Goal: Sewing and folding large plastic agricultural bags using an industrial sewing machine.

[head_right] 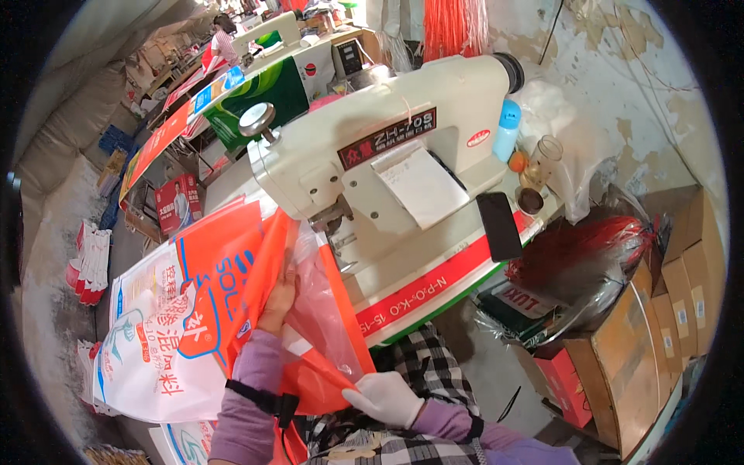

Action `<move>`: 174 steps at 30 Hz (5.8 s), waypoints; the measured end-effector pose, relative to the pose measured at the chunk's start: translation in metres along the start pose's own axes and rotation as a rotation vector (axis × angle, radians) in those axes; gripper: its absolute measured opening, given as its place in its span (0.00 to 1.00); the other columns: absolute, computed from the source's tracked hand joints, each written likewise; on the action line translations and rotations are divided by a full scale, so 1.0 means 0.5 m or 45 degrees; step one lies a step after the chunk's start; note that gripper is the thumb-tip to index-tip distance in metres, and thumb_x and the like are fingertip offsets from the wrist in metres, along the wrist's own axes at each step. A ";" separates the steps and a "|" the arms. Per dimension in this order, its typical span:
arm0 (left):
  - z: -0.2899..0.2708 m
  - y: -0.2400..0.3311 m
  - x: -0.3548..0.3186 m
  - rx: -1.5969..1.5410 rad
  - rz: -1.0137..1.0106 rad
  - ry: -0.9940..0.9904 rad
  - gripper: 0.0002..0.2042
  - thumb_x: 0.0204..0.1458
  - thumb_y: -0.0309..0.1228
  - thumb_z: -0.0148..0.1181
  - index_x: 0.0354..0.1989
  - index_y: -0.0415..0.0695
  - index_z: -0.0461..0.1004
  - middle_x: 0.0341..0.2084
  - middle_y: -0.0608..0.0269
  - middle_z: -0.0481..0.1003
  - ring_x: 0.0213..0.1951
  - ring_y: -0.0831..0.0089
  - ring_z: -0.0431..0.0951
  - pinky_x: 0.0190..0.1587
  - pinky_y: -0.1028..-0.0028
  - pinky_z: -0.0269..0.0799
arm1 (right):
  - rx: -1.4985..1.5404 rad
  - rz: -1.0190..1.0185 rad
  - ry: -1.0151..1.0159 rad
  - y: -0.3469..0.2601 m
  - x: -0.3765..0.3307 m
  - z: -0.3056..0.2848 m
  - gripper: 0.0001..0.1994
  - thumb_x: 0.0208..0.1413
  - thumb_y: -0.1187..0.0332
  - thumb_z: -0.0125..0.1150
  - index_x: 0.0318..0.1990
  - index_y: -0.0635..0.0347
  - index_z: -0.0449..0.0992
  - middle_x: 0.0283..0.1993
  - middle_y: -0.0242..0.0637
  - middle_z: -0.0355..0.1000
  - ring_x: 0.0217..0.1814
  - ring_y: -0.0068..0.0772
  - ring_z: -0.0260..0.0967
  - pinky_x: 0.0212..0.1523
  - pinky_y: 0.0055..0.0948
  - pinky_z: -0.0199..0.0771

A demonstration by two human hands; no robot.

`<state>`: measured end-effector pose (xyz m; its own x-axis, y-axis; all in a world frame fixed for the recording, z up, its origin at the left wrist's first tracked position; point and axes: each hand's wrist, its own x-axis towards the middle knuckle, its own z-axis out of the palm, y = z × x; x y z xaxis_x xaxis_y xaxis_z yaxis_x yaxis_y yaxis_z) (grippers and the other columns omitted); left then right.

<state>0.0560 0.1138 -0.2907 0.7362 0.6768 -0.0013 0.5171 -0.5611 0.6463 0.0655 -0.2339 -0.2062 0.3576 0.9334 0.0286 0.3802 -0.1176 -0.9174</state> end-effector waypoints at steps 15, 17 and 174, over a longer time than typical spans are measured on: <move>0.063 0.142 -0.112 -0.083 0.311 -0.069 0.25 0.56 0.23 0.47 0.65 0.39 0.61 0.70 0.43 0.47 0.71 0.46 0.44 0.68 0.57 0.52 | -0.327 -0.242 -0.084 -0.054 0.007 -0.039 0.21 0.61 0.60 0.51 0.17 0.59 0.75 0.21 0.39 0.69 0.29 0.42 0.71 0.29 0.37 0.71; 0.032 0.126 -0.112 -1.120 0.100 -0.482 0.24 0.55 0.22 0.48 0.63 0.39 0.64 0.67 0.41 0.53 0.70 0.45 0.49 0.69 0.58 0.50 | -0.253 -0.045 -0.075 -0.052 0.006 -0.044 0.20 0.61 0.61 0.51 0.18 0.59 0.74 0.21 0.40 0.69 0.30 0.43 0.71 0.29 0.38 0.71; -0.167 -0.030 -0.359 -0.639 -0.425 -0.269 0.11 0.55 0.33 0.63 0.31 0.36 0.79 0.20 0.65 0.77 0.25 0.84 0.73 0.26 0.76 0.68 | -0.366 -1.141 0.001 0.037 0.231 0.207 0.16 0.53 0.61 0.60 0.48 0.55 0.76 0.49 0.37 0.71 0.53 0.47 0.67 0.52 0.44 0.67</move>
<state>-0.1203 0.0403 -0.2365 0.6675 0.6391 -0.3820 0.5040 -0.0103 0.8636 0.0259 -0.0931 -0.2610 -0.1700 0.7161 0.6770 0.7097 0.5656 -0.4200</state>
